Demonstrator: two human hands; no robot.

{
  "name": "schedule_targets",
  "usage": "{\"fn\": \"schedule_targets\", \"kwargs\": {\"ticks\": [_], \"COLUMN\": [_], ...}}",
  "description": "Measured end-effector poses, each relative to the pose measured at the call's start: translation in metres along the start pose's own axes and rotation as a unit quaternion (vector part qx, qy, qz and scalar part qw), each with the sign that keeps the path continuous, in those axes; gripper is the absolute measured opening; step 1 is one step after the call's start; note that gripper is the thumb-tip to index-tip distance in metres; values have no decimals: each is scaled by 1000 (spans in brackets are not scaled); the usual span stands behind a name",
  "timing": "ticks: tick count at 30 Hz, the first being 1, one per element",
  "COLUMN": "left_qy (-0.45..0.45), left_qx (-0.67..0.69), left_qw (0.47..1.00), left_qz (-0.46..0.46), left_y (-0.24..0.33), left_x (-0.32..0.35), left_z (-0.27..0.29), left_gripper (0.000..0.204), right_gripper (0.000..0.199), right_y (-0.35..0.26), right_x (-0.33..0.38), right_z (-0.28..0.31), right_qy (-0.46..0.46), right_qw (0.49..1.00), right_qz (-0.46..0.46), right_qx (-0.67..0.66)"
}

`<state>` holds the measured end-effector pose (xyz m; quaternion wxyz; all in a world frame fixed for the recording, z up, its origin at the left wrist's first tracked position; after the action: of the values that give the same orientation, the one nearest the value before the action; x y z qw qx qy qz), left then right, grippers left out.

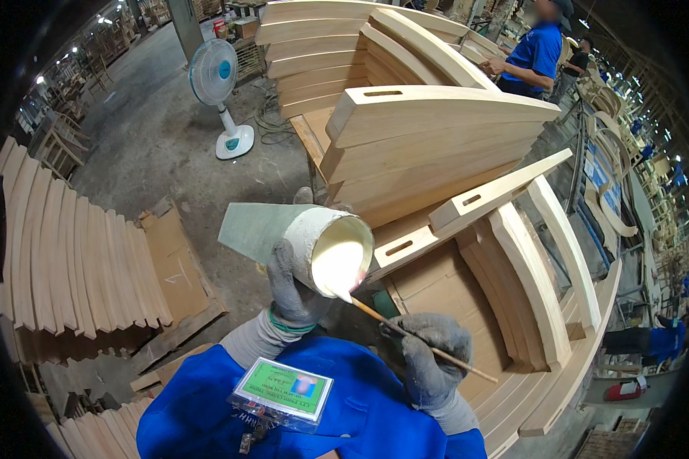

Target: The person applies a white finish to wooden chair frames using a brush and a small container. They repeatedly pick up frames from a stack, paint edges and surfaces, and return them to the stack.

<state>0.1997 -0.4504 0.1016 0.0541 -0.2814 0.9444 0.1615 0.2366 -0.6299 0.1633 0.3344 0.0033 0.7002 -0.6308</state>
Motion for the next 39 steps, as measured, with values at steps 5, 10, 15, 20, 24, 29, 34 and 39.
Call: {"fn": "schedule_targets", "kwargs": {"ticks": [5,10,15,20,24,29,34,39], "left_qy": [-55,52,206,202,229,236,223,211], "left_qx": [-59,57,149,126,131,112,123,93], "left_qw": [996,993,965,970,964,965,967,973], "left_qz": [-38,89,71,55,38,32,23,7], "left_y": [1,-11,7,32,40,42,49,56], "left_x": [-4,1,22,36,42,41,41,41], "left_z": [12,34,63,72,73,72,68,63], "left_gripper": [75,70,57,56,56,57,55,53], "right_gripper": [12,12,14,18,18,17,17,18], "right_y": [5,29,54,79,81,85,77,73], "right_x": [-5,-59,-103,-104,-103,-102,-113,-123], "right_z": [4,19,21,12,3,1,14,13], "right_qy": [38,10,-67,-109,-127,-127,-123,-122], "right_qw": [994,988,978,960,960,959,959,953], "right_qz": [-59,-145,-133,-176,-165,-165,-133,-109], "right_qx": [-80,48,148,188,189,191,219,254]}}
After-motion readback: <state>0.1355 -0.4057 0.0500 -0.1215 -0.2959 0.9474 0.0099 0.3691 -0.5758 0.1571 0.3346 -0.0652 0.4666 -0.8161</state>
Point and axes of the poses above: each hand's wrist, its own x-axis away from the middle knuckle, its own z-axis out of the back of the hand, y = z × x, the point moved 10 cm from there along -x, towards the middle knuckle, and after that the axes turned 15 degrees about x, right-handed, at the moved point
